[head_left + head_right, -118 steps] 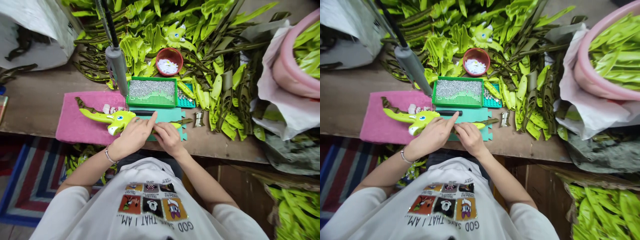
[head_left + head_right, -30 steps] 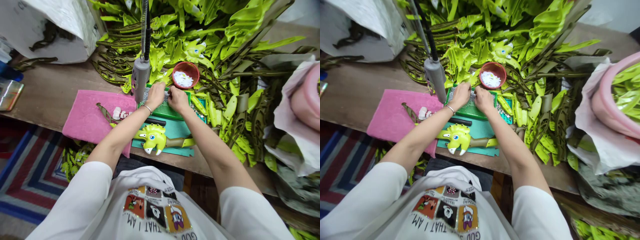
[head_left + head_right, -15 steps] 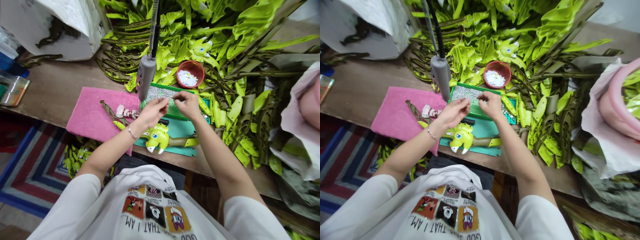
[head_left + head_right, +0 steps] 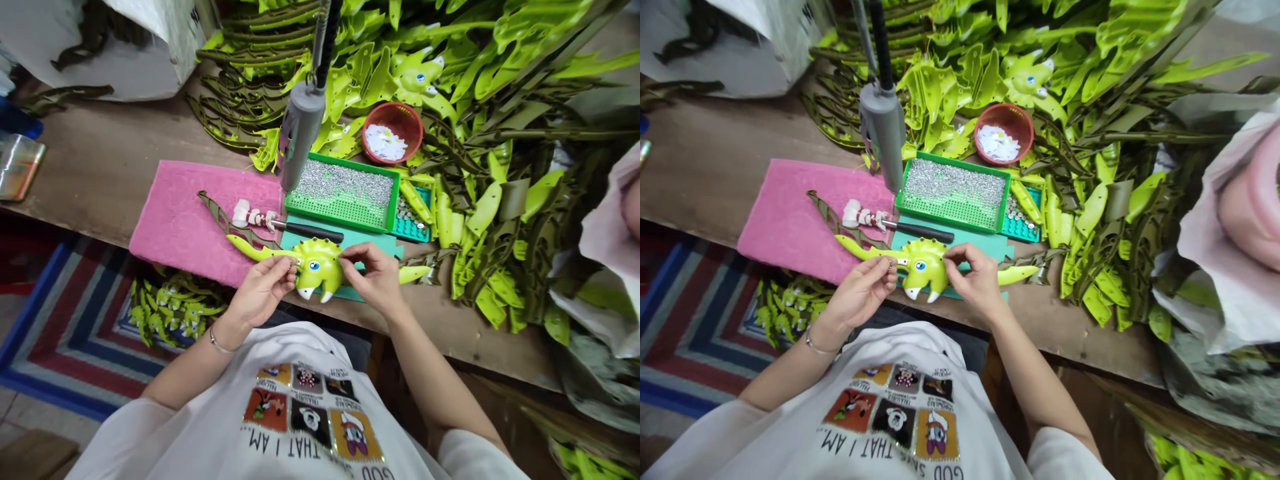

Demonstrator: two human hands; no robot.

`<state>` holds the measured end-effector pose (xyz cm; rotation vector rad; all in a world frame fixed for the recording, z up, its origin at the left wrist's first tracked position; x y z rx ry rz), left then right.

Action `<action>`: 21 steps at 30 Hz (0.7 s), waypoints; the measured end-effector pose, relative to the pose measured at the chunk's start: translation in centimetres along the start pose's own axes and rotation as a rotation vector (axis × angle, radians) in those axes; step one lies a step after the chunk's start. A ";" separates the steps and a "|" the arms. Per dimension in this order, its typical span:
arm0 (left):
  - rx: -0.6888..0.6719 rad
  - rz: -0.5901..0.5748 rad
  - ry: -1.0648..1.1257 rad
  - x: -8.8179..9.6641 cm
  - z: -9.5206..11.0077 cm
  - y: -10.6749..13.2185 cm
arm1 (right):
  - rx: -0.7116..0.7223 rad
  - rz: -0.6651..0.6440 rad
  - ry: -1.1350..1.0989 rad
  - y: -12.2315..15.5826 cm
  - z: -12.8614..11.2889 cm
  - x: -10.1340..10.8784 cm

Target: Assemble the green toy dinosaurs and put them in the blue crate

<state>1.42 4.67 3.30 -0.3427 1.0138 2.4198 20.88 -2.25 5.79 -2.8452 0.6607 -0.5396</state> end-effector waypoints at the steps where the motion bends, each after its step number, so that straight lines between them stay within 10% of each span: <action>1: 0.009 0.006 -0.006 -0.1 -0.2 0.1 | 0.012 -0.015 0.027 0.0 -0.2 -0.2; 21: 0.034 -0.069 0.108 -1.6 -2.4 0.8 | 0.328 0.001 0.079 2.4 -5.9 -4.5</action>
Point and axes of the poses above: each hand's wrist, its own y-axis away from the middle knuckle, its own x-axis out of the back of the hand, z = x × y, the point moved 6 cm from there along -y, towards the middle knuckle, and after that the axes turned 10 degrees about -y, right-handed, at the moved point
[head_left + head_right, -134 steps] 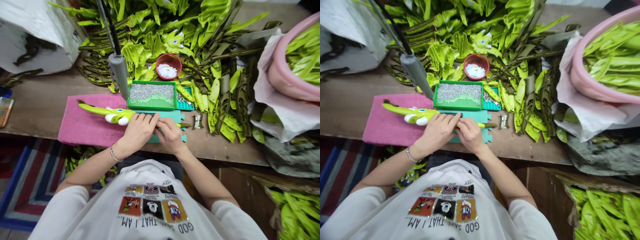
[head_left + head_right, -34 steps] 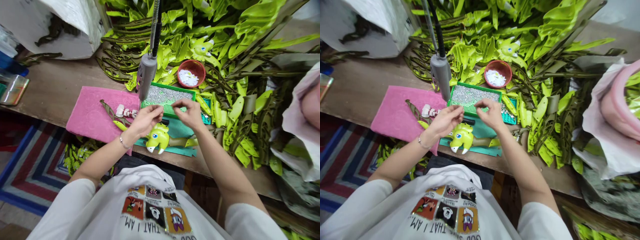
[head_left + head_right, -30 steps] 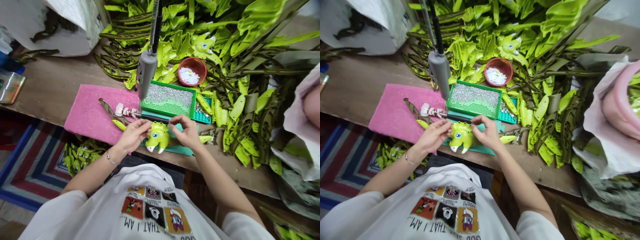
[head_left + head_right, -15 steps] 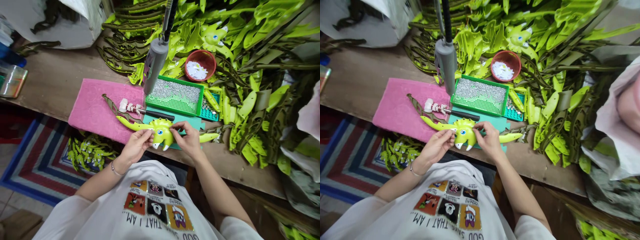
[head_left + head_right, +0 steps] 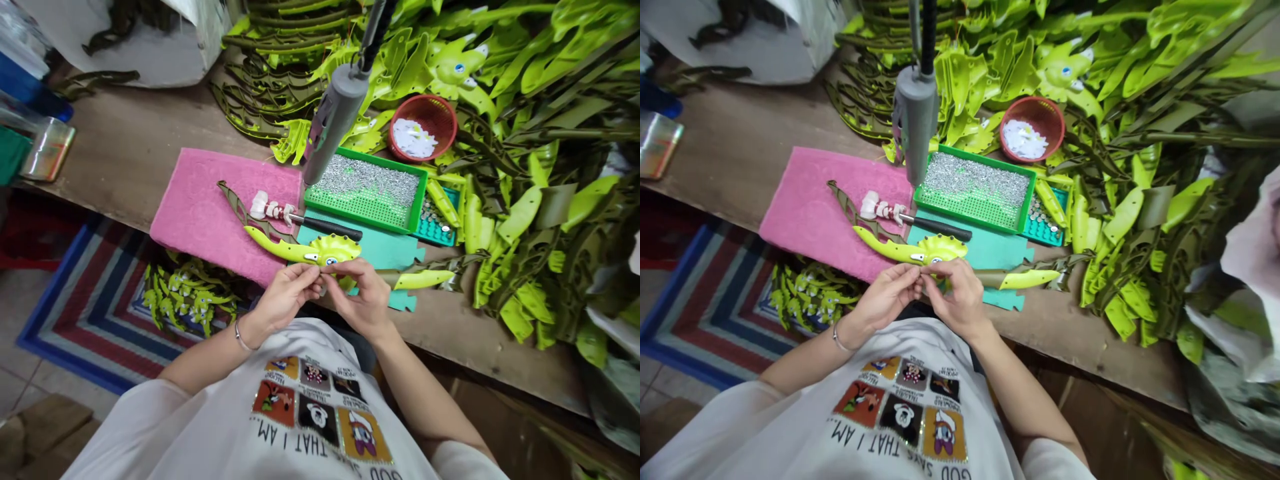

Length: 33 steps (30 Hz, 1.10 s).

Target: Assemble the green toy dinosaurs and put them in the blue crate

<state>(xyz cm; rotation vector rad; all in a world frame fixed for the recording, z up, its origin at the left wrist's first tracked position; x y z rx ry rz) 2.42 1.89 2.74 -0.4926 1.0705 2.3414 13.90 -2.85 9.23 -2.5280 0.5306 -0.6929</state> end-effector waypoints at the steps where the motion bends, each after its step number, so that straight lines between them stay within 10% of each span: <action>1: -0.001 0.004 0.001 0.1 -0.1 0.1 | 0.000 -0.003 0.009 0.1 0.1 -0.2; 17: -0.106 0.170 0.114 3.1 0.1 -0.2 | 0.159 -0.173 0.349 -1.5 0.6 -2.8; 33: -0.315 0.350 0.159 4.9 0.9 0.5 | 0.171 0.008 0.224 -1.8 -0.2 -5.1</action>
Point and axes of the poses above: each hand's wrist, its own y-axis away from the middle knuckle, its own x-axis out of the back of the hand, z = x × y, the point moved 6 cm from there along -y, towards the middle knuckle, and after that the axes turned 10 degrees about -y, right-handed, at the moved point
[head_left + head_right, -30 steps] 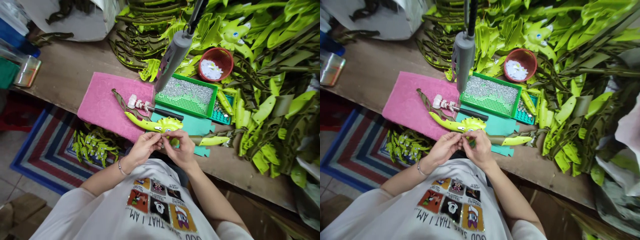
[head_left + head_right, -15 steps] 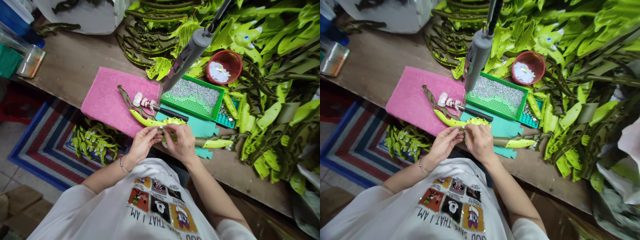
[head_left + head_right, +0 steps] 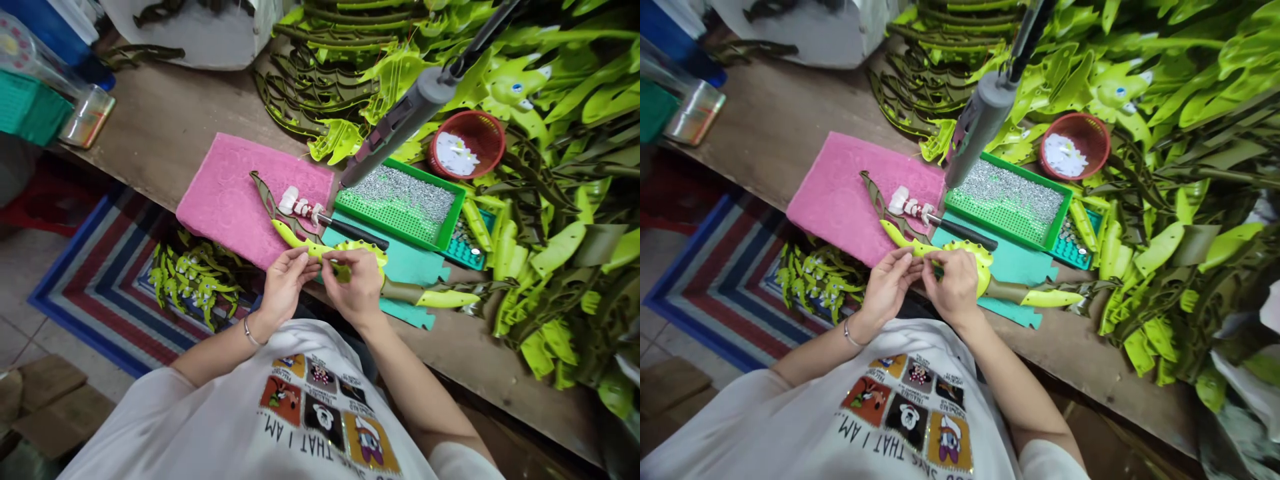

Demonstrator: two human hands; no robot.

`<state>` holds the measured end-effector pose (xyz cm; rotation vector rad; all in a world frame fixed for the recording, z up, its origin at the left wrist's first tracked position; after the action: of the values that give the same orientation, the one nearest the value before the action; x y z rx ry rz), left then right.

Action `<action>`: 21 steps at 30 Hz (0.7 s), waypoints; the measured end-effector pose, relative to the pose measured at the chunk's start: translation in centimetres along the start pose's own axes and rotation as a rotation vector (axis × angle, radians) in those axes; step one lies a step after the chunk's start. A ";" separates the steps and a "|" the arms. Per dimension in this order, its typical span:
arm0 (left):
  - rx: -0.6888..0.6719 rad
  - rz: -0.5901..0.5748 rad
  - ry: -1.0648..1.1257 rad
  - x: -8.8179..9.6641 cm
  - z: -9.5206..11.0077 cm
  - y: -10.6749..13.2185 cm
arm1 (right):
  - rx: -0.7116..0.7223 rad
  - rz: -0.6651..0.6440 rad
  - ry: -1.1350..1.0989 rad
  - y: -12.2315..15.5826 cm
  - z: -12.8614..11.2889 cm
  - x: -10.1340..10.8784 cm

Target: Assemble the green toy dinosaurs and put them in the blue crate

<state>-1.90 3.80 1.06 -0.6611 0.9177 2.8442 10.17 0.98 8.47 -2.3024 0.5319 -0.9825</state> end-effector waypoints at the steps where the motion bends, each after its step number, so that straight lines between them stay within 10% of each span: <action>1: -0.004 0.018 -0.001 0.4 0.1 -0.1 | -0.006 -0.025 0.034 -0.2 0.5 -0.5; 12: -0.086 0.180 -0.033 3.9 2.3 -1.6 | 0.005 -0.250 0.092 -1.7 1.7 -1.9; 21: -0.242 0.184 -0.150 4.8 4.6 -2.9 | -0.494 -0.376 0.093 -5.9 15.4 3.1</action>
<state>-7.35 8.54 0.82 -0.3921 0.6494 3.1489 24.51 9.10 5.13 -2.8814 0.4201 -1.2480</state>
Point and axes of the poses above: each hand's wrist, its own y-axis away from the middle knuckle, its own x-axis out of the back of the hand, z = x × y, the point moved 6 cm from there along -y, towards the middle knuckle, and after that the axes turned 10 degrees about -y, right-handed, at the moved point
